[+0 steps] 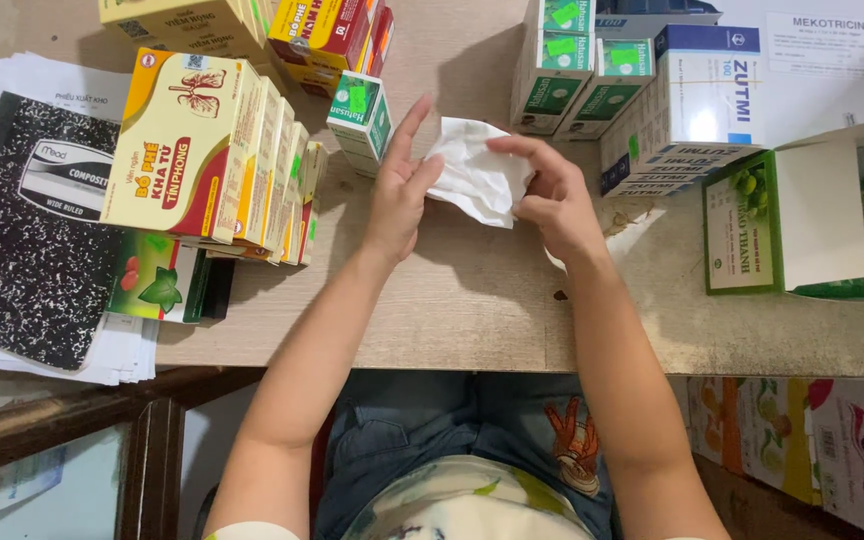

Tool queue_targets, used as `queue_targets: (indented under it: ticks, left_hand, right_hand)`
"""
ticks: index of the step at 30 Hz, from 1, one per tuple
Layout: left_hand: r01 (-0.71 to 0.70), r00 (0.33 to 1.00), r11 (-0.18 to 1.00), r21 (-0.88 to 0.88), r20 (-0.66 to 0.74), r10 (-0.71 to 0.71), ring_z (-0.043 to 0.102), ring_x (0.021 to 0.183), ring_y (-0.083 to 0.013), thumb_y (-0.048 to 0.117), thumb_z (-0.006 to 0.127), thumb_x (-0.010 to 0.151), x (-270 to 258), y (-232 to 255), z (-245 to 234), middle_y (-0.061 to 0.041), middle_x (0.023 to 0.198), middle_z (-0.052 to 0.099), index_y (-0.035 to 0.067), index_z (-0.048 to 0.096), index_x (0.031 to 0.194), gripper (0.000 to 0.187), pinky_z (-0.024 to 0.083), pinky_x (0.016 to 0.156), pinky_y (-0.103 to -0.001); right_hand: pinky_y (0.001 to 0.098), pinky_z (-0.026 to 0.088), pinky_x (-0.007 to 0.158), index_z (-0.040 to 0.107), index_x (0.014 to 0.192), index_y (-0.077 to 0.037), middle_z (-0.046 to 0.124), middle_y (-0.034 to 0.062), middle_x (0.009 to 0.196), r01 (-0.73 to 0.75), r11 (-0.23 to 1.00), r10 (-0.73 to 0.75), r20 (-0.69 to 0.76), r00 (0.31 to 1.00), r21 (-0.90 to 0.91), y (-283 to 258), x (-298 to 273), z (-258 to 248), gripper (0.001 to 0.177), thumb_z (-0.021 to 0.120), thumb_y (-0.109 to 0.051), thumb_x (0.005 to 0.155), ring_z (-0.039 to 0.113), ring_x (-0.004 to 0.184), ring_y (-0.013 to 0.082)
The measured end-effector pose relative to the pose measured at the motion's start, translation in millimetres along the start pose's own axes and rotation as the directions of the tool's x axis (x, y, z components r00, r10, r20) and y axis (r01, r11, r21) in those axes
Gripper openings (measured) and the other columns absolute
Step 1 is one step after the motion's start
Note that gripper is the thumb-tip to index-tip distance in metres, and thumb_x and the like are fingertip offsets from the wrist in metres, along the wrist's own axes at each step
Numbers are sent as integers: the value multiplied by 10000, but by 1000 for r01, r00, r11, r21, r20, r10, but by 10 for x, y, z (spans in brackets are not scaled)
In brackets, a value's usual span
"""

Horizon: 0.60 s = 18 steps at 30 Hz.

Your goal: Wiping and cleaning various medicine boxes using a white cloth on a pharmacy counter.

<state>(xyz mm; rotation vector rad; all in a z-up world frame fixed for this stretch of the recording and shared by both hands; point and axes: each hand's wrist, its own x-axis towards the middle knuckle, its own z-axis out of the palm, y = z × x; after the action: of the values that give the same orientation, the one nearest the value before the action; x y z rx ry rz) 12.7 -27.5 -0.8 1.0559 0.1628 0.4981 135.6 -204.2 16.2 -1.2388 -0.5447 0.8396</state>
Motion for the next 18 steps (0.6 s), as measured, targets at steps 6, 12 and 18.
queue_targets:
  ticks: [6, 12, 18]
  left_hand:
    - [-7, 999, 998, 64, 31, 5, 609, 1301, -120, 48, 516, 1099, 12, -182, -146, -71, 1516, 590, 46, 503, 1548, 450, 465, 1161, -306]
    - [-10, 999, 1000, 27, 31, 9, 614, 1227, -131, 59, 508, 1111, -10, -50, -88, -84, 1451, 623, 95, 476, 1570, 461, 481, 1109, -301]
    - [33, 998, 984, 175, 48, -42, 598, 1237, -161, 76, 648, 1023, -31, 21, -44, -108, 1452, 580, 130, 431, 1599, 618, 494, 1101, -313]
  right_hand:
    - [401, 205, 1323, 637, 1446, -96, 185, 226, 1758, 274, 960, -258, 197, 946, -62, 2, -10, -37, 804, 622, -40, 644, 187, 1652, 324]
    - [402, 446, 1172, 661, 1402, -150, 194, 314, 1709, 428, 673, -367, 230, 901, -603, 68, 52, 11, 686, 739, -155, 720, 387, 1573, 385]
    - [342, 549, 1122, 770, 1255, -127, 574, 194, 1559, 264, 771, -317, 10, 948, -579, 190, 80, 21, 418, 644, -24, 871, 615, 1401, 260]
